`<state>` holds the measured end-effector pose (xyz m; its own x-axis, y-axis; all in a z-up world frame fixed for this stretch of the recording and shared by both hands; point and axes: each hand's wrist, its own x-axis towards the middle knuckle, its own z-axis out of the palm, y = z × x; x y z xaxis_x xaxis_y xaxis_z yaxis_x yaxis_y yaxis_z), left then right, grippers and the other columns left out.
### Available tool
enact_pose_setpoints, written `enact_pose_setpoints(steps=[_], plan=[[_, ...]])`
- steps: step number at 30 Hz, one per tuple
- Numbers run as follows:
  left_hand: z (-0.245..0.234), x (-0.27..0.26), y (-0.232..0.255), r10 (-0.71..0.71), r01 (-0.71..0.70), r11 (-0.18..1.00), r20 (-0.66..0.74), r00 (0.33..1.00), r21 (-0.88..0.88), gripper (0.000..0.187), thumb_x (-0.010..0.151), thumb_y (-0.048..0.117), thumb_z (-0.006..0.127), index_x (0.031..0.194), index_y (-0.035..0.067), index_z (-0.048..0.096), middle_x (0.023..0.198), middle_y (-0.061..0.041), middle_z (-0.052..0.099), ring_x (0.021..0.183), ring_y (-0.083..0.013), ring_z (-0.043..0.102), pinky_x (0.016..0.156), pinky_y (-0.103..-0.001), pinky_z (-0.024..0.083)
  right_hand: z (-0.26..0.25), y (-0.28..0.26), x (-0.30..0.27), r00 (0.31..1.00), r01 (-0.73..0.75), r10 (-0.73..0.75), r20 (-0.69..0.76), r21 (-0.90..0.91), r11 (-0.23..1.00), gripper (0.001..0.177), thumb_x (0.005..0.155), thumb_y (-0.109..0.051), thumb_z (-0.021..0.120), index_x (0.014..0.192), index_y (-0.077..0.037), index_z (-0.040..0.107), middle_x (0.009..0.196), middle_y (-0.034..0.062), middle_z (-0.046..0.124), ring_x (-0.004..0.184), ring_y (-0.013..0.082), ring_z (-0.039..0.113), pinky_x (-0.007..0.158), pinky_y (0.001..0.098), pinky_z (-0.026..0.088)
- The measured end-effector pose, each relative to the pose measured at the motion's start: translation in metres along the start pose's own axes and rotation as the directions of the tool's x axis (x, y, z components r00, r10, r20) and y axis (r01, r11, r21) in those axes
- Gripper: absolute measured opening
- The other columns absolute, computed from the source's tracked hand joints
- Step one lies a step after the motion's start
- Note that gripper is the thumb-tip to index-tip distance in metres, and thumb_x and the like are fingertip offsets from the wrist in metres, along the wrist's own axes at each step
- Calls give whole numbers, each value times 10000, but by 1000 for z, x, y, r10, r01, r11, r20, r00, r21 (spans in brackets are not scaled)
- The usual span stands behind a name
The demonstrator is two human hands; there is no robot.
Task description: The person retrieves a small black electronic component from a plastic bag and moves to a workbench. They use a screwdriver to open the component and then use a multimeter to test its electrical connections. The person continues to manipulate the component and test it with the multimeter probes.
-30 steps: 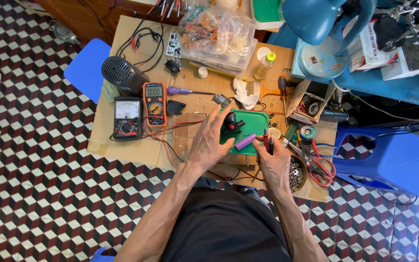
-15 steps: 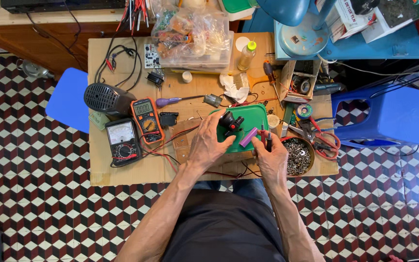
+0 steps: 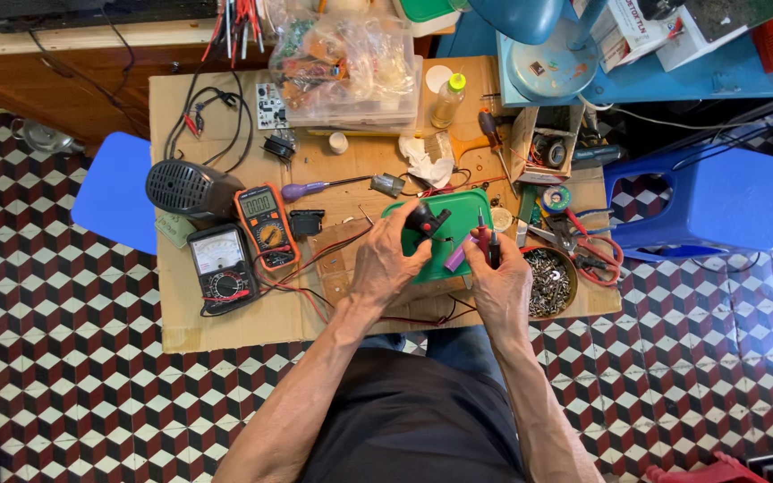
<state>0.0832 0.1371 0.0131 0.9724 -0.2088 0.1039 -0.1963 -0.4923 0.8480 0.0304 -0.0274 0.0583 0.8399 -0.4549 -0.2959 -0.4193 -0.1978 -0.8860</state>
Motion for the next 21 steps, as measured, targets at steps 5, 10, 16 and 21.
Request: enact_pose_setpoints(steps=[5, 10, 16, 21], plan=[[2, 5, -4, -389, 439, 815, 205, 898, -377, 617, 855, 308, 740, 1399, 75, 563, 1104, -129, 777, 996, -220, 782, 851, -328, 619, -12, -2, 9, 987, 161, -162, -13, -38, 986, 305, 954, -220, 726, 1169, -4, 698, 973, 15, 687, 856, 70, 629, 771, 221, 515], [0, 5, -9, -442, 473, 815, 169, 881, -334, 605, 850, 357, 759, 1362, 61, 631, 1179, -103, 763, 1058, -186, 739, 873, -295, 581, -12, 2, 15, 997, 42, -40, 63, -33, 999, 320, 944, -229, 731, 1197, -35, 699, 969, 26, 692, 822, 74, 597, 734, 229, 498], [-7, 2, 0, -419, 424, 885, 69, 905, -193, 495, 893, 339, 726, 1292, 49, 684, 1167, -133, 726, 970, -211, 731, 827, -306, 587, -7, 3, 16, 978, 144, -124, 169, -115, 983, 304, 947, -159, 740, 1218, -27, 699, 1084, 74, 651, 848, 113, 575, 761, 249, 493], [-16, 3, 4, -365, 365, 928, 15, 931, -77, 387, 947, 303, 698, 1250, 63, 725, 1192, -132, 726, 923, -215, 729, 779, -323, 581, -3, 0, 19, 940, 237, -213, 267, -57, 970, 286, 963, -127, 683, 1223, -8, 683, 1320, 80, 667, 1046, 117, 648, 870, 247, 521]])
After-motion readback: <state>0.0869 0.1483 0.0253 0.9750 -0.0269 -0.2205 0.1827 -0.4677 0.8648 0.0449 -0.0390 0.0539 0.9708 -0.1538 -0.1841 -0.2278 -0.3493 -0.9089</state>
